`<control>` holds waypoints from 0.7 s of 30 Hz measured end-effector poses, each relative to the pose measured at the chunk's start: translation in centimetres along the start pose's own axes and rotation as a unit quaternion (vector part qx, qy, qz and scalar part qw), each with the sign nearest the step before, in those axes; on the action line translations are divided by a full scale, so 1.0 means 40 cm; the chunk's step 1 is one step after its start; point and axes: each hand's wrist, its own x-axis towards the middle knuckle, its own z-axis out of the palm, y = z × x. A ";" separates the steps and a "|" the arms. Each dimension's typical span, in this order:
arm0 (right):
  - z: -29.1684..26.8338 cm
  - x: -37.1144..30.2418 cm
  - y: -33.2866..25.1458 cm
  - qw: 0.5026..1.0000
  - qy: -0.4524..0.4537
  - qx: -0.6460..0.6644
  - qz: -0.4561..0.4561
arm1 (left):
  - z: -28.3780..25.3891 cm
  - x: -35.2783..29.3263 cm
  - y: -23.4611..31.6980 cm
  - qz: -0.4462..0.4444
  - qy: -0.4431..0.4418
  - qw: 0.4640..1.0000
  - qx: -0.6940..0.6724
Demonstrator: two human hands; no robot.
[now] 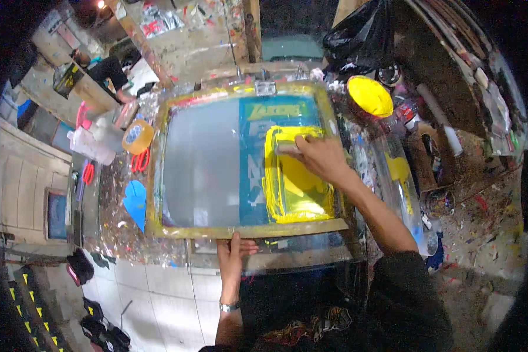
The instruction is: The person performs screen printing on black apparel pieces using yellow ink, applying the ink with a squeegee through a mesh screen and setting the printed items aside on a table.
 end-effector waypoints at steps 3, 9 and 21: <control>-0.058 -0.170 -0.096 0.996 -0.065 0.005 -0.056 | -0.025 -0.005 -0.022 -0.008 0.008 1.000 -0.007; -0.156 -0.265 -0.190 0.997 -0.058 0.017 -0.042 | -0.006 0.003 -0.006 0.020 0.014 1.000 0.005; -0.448 0.033 -0.142 0.967 0.242 -0.083 0.000 | 0.112 -0.044 0.376 0.306 -0.005 0.952 0.005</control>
